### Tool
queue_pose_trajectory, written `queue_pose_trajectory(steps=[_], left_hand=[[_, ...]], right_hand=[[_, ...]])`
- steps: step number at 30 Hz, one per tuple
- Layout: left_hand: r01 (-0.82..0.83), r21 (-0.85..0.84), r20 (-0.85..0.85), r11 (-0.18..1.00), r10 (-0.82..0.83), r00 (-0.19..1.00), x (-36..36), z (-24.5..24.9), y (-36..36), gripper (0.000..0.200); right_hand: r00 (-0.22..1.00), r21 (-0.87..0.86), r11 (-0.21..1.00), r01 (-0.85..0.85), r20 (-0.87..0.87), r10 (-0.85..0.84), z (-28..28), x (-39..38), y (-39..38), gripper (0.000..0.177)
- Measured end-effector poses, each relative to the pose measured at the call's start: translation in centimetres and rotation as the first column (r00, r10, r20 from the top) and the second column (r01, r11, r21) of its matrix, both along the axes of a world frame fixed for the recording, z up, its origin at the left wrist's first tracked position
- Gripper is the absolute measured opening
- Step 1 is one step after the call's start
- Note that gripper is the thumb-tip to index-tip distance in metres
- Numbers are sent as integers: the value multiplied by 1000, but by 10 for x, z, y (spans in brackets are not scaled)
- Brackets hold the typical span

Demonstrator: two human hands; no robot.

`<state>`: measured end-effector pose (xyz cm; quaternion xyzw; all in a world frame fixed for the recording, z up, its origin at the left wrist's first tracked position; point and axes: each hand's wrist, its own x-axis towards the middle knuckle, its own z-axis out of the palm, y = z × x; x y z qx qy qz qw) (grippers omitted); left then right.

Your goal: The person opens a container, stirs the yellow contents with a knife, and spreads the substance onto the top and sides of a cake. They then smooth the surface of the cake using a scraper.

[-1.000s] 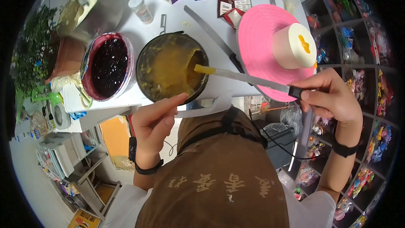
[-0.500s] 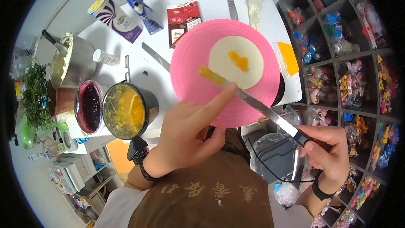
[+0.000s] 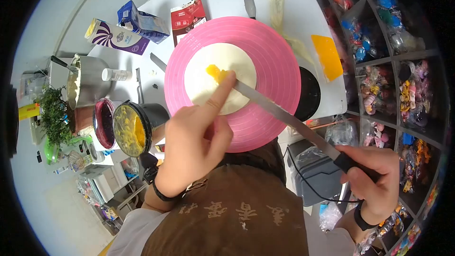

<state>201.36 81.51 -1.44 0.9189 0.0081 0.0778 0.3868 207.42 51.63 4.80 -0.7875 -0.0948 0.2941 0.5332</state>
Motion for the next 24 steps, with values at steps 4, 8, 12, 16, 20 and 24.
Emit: queue_pose_trajectory(steps=[4, 8, 12, 16, 20, 24], left_hand=[[-101, 28, -56, 995, 102, 993, 3, 6, 2, 60], [-128, 1, -112, 992, 127, 985, 2, 12, 4, 60], [-143, -130, -61, 981, 136, 989, 1, 13, 11, 60], [-86, -185, -66, 979, 75, 995, 2, 19, 16, 59], [-63, -195, -36, 979, 57, 998, -2, 19, 26, 58], [-71, -399, 3, 914, 79, 997, -27, 22, 54, 54]], right_hand=[[997, -2, 997, 71, 43, -71, -4, 1, -11, 40], [989, 29, 992, 120, 82, -122, -9, 0, -20, 40], [982, 75, 987, 145, 113, -153, -13, -5, -23, 40], [974, 101, 976, 194, 96, -204, -14, -14, -20, 40], [995, 140, 988, 62, 74, -73, -11, -17, -22, 37], [995, 145, 989, 37, 86, -50, -7, -31, -2, 36]])
